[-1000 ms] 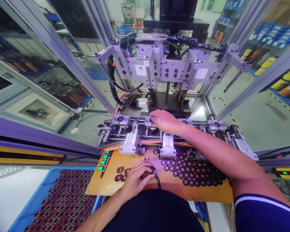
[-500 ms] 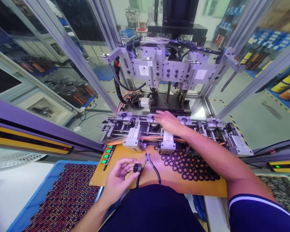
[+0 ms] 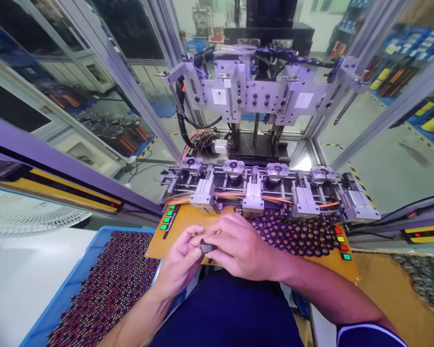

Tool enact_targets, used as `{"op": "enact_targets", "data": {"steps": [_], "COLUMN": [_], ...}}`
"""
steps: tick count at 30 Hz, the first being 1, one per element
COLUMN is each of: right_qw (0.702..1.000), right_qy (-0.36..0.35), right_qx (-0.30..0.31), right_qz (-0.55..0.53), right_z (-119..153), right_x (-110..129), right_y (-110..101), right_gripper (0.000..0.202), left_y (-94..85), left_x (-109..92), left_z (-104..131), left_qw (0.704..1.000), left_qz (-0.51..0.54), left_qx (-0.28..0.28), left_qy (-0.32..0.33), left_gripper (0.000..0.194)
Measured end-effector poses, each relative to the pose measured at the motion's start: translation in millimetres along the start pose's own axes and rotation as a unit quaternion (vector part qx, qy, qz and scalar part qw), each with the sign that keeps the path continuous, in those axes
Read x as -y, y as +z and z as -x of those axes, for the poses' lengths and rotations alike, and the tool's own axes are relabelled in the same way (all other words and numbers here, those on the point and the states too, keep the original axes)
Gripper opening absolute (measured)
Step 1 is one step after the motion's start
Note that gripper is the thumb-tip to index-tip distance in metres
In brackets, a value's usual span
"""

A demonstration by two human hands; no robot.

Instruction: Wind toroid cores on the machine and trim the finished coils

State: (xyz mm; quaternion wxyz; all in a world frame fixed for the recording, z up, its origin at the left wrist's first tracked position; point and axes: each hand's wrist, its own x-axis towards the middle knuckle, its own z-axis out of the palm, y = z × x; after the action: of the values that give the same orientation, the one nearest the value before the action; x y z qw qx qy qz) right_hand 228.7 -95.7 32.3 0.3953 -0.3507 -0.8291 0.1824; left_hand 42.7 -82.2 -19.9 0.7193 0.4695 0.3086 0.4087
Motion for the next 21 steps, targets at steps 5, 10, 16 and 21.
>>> {"op": "enact_targets", "data": {"steps": [5,10,16,21], "right_qw": [0.998,0.98,0.987,0.975], "right_qy": [0.037,0.122,0.096,0.145], "right_qx": [-0.044,0.083,0.108,-0.024], "right_qz": [-0.041,-0.134,-0.064,0.165], "right_z": [17,27,17,2], "right_x": [-7,-11,-55,-150], "right_y": [3,-12,-69,-145], "right_gripper": [0.018,0.014,0.015,0.015], "left_y": [5.6,6.9,0.6,0.1], "left_x": [6,10,46,91], "left_z": [1,4,-17,-47], "left_qw": [1.0,0.975,0.898,0.826], "left_qz": [-0.025,-0.213,-0.406,-0.514], "left_qx": [0.002,0.008,0.055,0.125], "left_qy": [-0.002,0.07,0.159,0.195], "left_gripper": [0.038,0.021,0.031,0.022]}}
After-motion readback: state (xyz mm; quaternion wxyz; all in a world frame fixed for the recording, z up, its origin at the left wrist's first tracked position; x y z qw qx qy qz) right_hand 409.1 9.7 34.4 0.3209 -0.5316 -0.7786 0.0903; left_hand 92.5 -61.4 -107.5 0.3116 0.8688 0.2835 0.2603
